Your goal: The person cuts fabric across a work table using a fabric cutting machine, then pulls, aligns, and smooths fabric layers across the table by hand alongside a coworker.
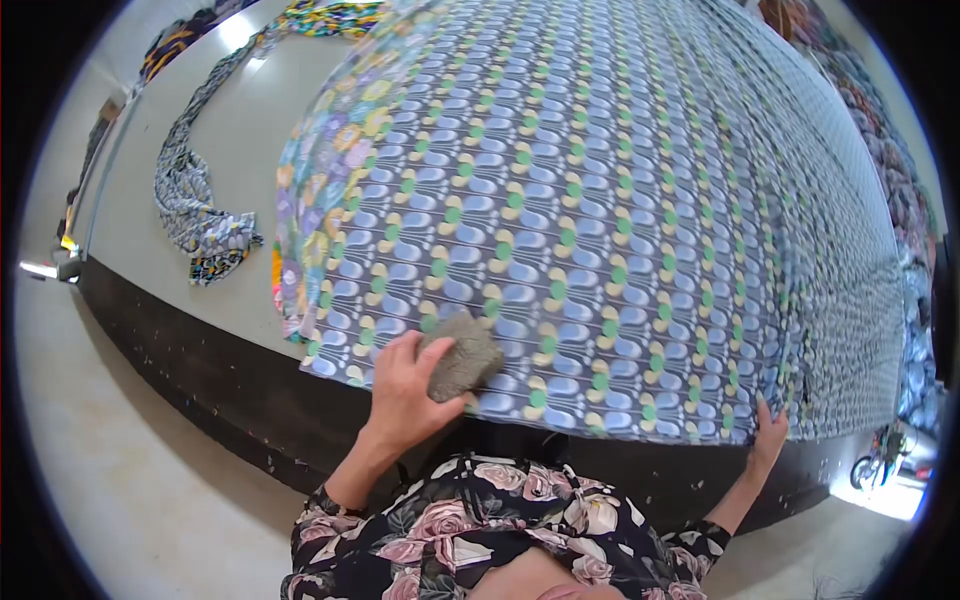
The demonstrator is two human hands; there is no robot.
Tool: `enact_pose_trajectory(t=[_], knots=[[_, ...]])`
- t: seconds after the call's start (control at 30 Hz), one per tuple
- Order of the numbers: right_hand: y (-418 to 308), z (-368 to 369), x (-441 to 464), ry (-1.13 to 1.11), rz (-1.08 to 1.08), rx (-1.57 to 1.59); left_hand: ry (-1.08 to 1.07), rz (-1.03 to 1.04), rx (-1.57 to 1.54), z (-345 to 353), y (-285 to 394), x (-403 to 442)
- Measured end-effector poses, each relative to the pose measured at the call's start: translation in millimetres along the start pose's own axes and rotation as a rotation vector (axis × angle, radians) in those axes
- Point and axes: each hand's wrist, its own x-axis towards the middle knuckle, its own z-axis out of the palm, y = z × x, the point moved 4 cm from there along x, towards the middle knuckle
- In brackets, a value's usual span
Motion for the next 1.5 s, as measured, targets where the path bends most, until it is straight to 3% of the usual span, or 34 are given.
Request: enact_pose_trajectory(t=[0.1,0.17,0.3,0.37,0.43,0.47,0.5,0.53,0.6,0.67,0.73,0.8,0.9,0.93,0.97,1.03,1.1,1.17,1.23,1.3,1.37,1.4,1.5], knots=[[-15.1,5.4,-10.4,-0.007,-0.025,-0.048,-0.034,-0.007,0.154,-4.4,14.4,-2.6],[-3.2,8.2,-8.4,-0.060,0.006,0.085,0.014,0.056,0.246,-5.0,47.5,2.9],[-4.6,7.8,-9.1,-0.112,-0.043,0.059,-0.113,0.314,-0.248,73.7,151.3,18.8],[-23.1,6.4,-16.8,-0.081,-0.047,0.172,-0.154,0.455,-0.253,124.3,205.6,18.3],[-30.1,10.3,-18.7,-0.032,-0.008,0.506,-0.149,0.517,-0.240,158.1,229.8,14.0],[-28.1,14.4,-16.9,-0.026,0.204,0.793,-0.191,0.529,-0.244,171.4,234.5,11.2],[-2.4,23.0,-3.3,-0.151,0.296,1.087,-0.243,0.536,-0.252,184.7,237.4,5.8],[-5.0,34.4,4.5,-0.251,0.541,1.284,-0.249,0.536,-0.351,186.0,234.1,8.5],[-12.5,37.9,38.3,-0.333,0.512,1.305,-0.279,0.526,-0.387,187.1,228.7,8.9],[7.7,19.0,98.4,-0.217,0.349,1.320,-0.264,0.536,-0.383,188.5,225.4,8.5],[10.8,-34.0,144.7,-0.162,0.222,1.454,-0.265,0.491,-0.387,187.2,225.8,7.3],[28.5,-98.4,172.6,0.037,0.127,1.357,-0.294,0.470,-0.384,186.4,226.6,7.3],[67.6,-179.1,189.0,0.008,0.012,1.442,-0.327,0.438,-0.404,189.6,222.6,8.4],[65.3,-196.4,172.3,0.094,-0.005,1.306,-0.318,0.412,-0.417,190.9,220.1,8.4],[73.6,-206.0,170.7,0.099,0.000,1.299,-0.309,0.386,-0.429,192.4,218.1,8.7],[98.8,-231.3,173.5,0.080,0.107,0.990,-0.311,0.345,-0.457,193.6,217.4,10.0],[143.3,-255.6,184.7,-0.098,0.097,0.899,-0.354,0.325,-0.405,190.9,222.9,13.8],[132.3,-249.1,176.3,0.000,0.142,0.234,-0.352,0.306,-0.415,187.8,230.1,17.2],[122.5,-242.6,170.7,0.037,0.121,0.094,-0.423,0.267,-0.333,187.9,238.0,23.4],[122.7,-237.1,169.4,-0.107,0.050,-0.007,-0.438,0.306,-0.281,189.0,265.4,31.6],[116.0,-235.4,165.5,-0.075,0.023,-0.236,-0.403,0.222,-0.169,205.3,302.0,38.5],[140.1,-237.7,172.5,-0.014,-0.092,-0.246,-0.381,0.212,-0.277,217.1,334.1,44.9],[109.9,-234.2,161.1,-0.045,-0.041,-0.363,-0.460,0.302,-0.578,269.7,424.9,61.4]])
